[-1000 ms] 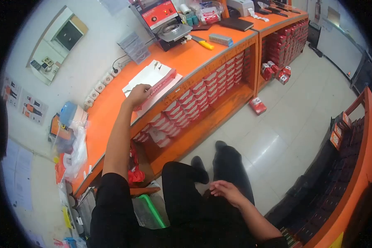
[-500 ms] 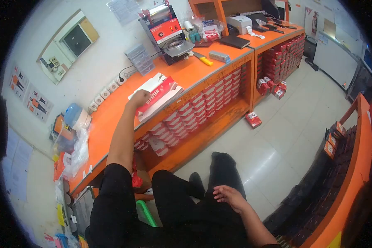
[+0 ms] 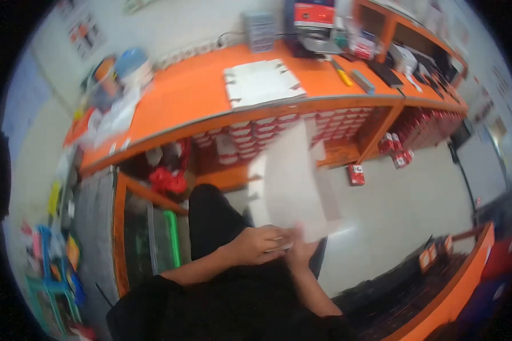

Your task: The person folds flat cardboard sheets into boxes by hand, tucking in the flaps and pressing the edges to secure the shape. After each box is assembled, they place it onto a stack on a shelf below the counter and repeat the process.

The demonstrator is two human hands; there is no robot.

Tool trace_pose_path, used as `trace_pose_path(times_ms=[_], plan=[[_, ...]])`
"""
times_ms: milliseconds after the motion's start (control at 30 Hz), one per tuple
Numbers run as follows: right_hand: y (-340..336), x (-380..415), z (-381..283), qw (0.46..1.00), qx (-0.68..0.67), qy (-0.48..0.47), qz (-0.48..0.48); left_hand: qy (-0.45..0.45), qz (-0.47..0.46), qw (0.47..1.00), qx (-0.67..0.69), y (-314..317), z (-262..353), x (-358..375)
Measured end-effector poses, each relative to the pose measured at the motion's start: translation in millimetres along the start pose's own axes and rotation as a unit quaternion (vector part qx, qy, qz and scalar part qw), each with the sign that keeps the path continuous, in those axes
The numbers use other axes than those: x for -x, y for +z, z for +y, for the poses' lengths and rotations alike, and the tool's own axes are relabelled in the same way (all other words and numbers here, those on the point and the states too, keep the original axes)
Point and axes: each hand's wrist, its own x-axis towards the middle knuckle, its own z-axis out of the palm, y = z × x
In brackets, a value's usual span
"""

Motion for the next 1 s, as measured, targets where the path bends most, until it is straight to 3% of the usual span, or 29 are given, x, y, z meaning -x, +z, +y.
trace_pose_path(times_ms=[67, 100, 133, 167, 200, 233, 267, 300, 333, 367, 400, 467, 500, 533, 567, 600, 667, 700, 767, 800, 867, 900, 933, 1000], plan=[[-12.9, 4.0, 6.8, 0.995, 0.061, 0.037, -0.066, -0.035, 0.000, 0.991, 0.132, 0.5, 6.1, 19.7], [-20.3, 6.1, 7.1, 0.987, 0.102, 0.060, -0.107, -0.122, 0.008, 0.947, 0.296, 2.9, -0.1, 33.9], [-12.2, 7.6, -3.5, 0.981, 0.122, 0.071, -0.132, -0.192, 0.104, 0.825, 0.520, 0.8, 6.4, 40.3], [1.7, 7.5, -14.7, 0.923, 0.268, -0.090, -0.263, -0.273, 0.156, 0.748, 0.584, -4.1, 12.8, 43.1], [13.1, 7.1, -21.1, 0.804, 0.385, -0.251, -0.378, -0.344, 0.200, 0.656, 0.641, -20.7, 21.3, 39.8], [6.3, 6.4, -14.4, 0.738, 0.452, -0.269, -0.422, -0.340, 0.222, 0.647, 0.645, -18.9, 11.9, 44.0], [7.6, 6.9, -15.6, 0.728, 0.454, -0.269, -0.438, -0.352, 0.236, 0.683, 0.595, -12.5, -3.0, 48.9], [9.1, 8.0, -18.3, 0.764, 0.410, -0.246, -0.435, -0.366, 0.246, 0.715, 0.543, -11.4, -7.0, 51.6], [11.4, 8.5, -20.4, 0.797, 0.365, -0.224, -0.426, -0.362, 0.256, 0.710, 0.547, -9.3, -6.4, 55.2], [16.0, 10.3, -21.2, 0.791, 0.369, -0.227, -0.432, -0.359, 0.244, 0.655, 0.618, -14.6, -2.2, 54.7], [22.4, 16.4, -20.3, 0.873, 0.267, -0.156, -0.377, -0.352, 0.227, 0.596, 0.685, -20.8, 2.9, 53.6], [36.1, 28.7, -16.6, 0.971, 0.044, -0.005, -0.237, -0.356, 0.235, 0.592, 0.683, -7.1, 12.8, 52.2], [40.1, 29.8, -8.5, 0.967, 0.122, -0.070, -0.213, -0.330, 0.240, 0.669, 0.621, 19.8, 3.2, 56.9], [42.6, 27.7, -10.3, 0.966, 0.122, -0.072, -0.217, -0.301, 0.244, 0.739, 0.551, 22.3, 2.4, 57.3], [42.9, 23.6, -14.1, 0.897, 0.289, -0.200, -0.269, -0.276, 0.253, 0.783, 0.497, 23.3, 1.2, 60.0], [43.9, 21.7, -15.7, 0.781, 0.442, -0.319, -0.306, -0.274, 0.256, 0.784, 0.495, 14.7, 2.3, 60.3], [43.0, 22.3, -15.0, 0.782, 0.435, -0.312, -0.320, -0.257, 0.231, 0.696, 0.629, -1.2, 3.6, 60.8], [40.3, 19.2, -17.3, 0.761, 0.425, -0.336, -0.356, -0.255, 0.237, 0.695, 0.629, -14.5, 7.4, 60.7], [39.4, 17.8, -19.0, 0.745, 0.406, -0.343, -0.403, -0.348, 0.230, 0.574, 0.704, -37.8, 11.7, 61.5], [40.3, 16.7, -15.6, 0.744, 0.407, -0.337, -0.408, -0.350, 0.234, 0.569, 0.707, -29.2, 7.8, 63.0], [40.0, 16.4, -9.7, 0.768, 0.416, -0.348, -0.341, -0.312, 0.194, 0.638, 0.676, -3.4, 2.5, 62.2], [44.1, 17.9, -11.6, 0.743, 0.455, -0.376, -0.317, -0.288, 0.194, 0.655, 0.671, -7.8, 7.3, 60.7], [45.8, 20.8, -10.2, 0.743, 0.458, -0.369, -0.321, -0.293, 0.196, 0.649, 0.674, -3.6, 6.1, 59.9], [48.5, 23.6, -4.7, 0.760, 0.495, -0.321, -0.271, -0.360, 0.122, 0.711, 0.591, 4.1, 1.9, 56.9]])
